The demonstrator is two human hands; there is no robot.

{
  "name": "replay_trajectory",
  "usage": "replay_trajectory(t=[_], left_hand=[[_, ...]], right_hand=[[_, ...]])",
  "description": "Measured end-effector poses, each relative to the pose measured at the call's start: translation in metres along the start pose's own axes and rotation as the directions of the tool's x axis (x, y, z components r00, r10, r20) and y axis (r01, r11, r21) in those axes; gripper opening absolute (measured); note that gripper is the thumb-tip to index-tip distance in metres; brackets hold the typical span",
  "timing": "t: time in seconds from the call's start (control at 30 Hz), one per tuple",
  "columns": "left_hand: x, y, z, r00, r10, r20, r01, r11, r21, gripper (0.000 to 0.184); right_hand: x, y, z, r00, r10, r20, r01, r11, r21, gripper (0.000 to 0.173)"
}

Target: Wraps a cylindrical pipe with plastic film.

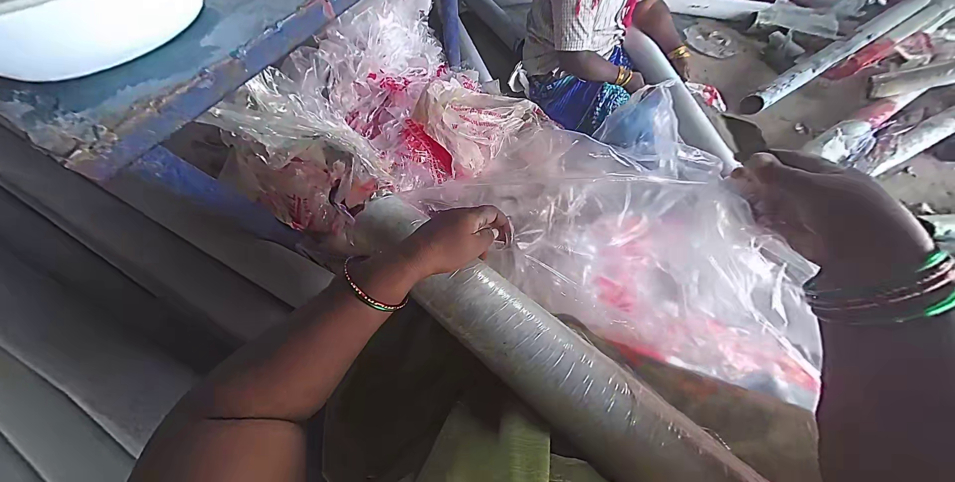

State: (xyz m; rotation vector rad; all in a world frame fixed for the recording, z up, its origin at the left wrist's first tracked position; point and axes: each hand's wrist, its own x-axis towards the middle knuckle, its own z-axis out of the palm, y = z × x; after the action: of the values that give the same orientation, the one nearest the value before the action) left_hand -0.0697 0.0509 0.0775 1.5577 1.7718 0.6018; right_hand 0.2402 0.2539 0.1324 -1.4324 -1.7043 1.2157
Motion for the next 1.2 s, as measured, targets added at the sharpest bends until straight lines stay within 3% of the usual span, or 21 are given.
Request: replay_trajectory(t=[0.1, 0.2, 0.3, 0.43, 0.53, 0.67, 0.87, 1.0, 1.2], left_hand=[[0.003, 0.0, -0.003, 0.999, -0.024, 0.034, 0.024, 1.0, 0.01, 0.029], [0.006, 0.003, -0.006, 0.996, -0.063, 0.065, 0.062, 0.998, 0.015, 0.031], [0.008, 0.003, -0.008, 0.992, -0.082, 0.094, 0.084, 0.996, -0.021, 0.031], [0.014, -0.001, -0.007, 0.992, -0.073, 0.101, 0.076, 0.997, -0.03, 0.028], [0.013, -0.005, -0.008, 0.994, -0.068, 0.091, 0.069, 0.998, -0.011, 0.029], [0.006, -0.006, -0.012, 0.995, -0.066, 0.073, 0.064, 0.998, 0.03, 0.029], [0.005, -0.01, -0.012, 0.998, -0.016, 0.057, 0.011, 0.997, 0.078, 0.029], [0.001, -0.008, -0.01, 0.999, -0.011, 0.045, 0.008, 0.998, 0.067, 0.028], [-0.003, -0.011, -0.009, 1.0, 0.011, 0.013, -0.012, 0.998, 0.055, 0.03]], right_hand=[[0.006, 0.01, -0.009, 0.979, -0.051, -0.196, 0.057, 0.998, 0.022, 0.021], [-0.002, 0.006, -0.009, 0.951, -0.204, -0.233, 0.2, 0.979, -0.04, 0.03], [-0.032, -0.023, 0.013, 0.921, -0.388, -0.036, 0.369, 0.897, -0.243, 0.035], [-0.096, -0.055, 0.07, 0.86, -0.383, 0.336, 0.51, 0.637, -0.578, 0.034], [-0.117, -0.044, 0.103, 0.724, -0.46, 0.514, 0.683, 0.374, -0.627, 0.025], [-0.124, -0.031, 0.127, 0.619, -0.524, 0.585, 0.765, 0.233, -0.6, 0.022], [-0.13, -0.032, 0.155, 0.637, -0.397, 0.661, 0.751, 0.123, -0.649, 0.024], [-0.127, -0.052, 0.175, 0.729, -0.188, 0.658, 0.681, 0.103, -0.725, 0.027], [-0.123, -0.063, 0.198, 0.761, -0.033, 0.648, 0.648, 0.044, -0.76, 0.029]])
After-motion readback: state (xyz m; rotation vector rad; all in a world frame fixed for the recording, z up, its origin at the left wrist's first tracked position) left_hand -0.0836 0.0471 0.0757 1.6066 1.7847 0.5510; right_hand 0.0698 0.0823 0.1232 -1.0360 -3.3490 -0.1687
